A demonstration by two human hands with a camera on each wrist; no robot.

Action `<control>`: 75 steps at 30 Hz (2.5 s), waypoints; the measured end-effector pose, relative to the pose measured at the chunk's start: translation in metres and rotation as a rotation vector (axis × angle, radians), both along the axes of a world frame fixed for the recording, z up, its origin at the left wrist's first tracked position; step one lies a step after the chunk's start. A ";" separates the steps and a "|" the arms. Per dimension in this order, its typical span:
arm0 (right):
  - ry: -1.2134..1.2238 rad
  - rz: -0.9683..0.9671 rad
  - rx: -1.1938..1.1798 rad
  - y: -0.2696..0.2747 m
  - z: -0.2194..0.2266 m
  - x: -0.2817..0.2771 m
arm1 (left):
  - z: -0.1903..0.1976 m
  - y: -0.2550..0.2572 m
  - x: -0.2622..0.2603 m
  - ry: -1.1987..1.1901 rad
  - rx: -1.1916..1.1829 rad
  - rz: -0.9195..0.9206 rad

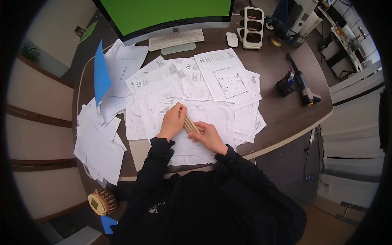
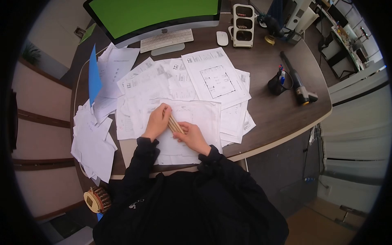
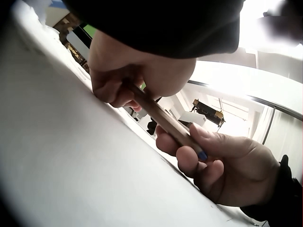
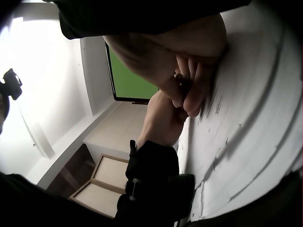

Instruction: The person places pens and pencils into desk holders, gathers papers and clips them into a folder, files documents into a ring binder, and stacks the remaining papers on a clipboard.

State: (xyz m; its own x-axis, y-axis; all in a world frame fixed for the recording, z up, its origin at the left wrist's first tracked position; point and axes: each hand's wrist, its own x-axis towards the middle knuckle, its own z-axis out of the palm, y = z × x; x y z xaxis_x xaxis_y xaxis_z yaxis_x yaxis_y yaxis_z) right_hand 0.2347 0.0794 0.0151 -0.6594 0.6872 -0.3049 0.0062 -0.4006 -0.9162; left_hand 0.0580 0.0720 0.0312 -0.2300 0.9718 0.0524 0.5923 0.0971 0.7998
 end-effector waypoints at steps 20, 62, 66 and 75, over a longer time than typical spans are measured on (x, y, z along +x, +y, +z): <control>-0.016 0.096 -0.002 0.039 0.030 0.029 | 0.016 -0.008 -0.023 -0.228 0.014 -0.003; -0.465 -0.797 0.347 0.410 0.001 0.120 | -0.033 -0.159 -0.048 -0.130 0.105 0.426; -0.519 -0.730 0.583 0.416 -0.011 0.122 | -0.032 -0.157 -0.047 -0.115 0.099 0.434; -0.727 -0.691 0.742 0.436 -0.023 0.115 | -0.030 -0.157 -0.045 -0.042 0.092 0.441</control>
State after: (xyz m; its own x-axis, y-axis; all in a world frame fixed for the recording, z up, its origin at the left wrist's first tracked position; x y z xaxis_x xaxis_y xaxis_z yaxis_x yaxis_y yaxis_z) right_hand 0.3498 0.5157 -0.0076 0.0665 0.9846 0.1620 0.6001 0.0902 -0.7949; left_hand 0.0126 -0.0849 0.0011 -0.6247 0.7722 0.1159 0.4772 0.2602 0.8394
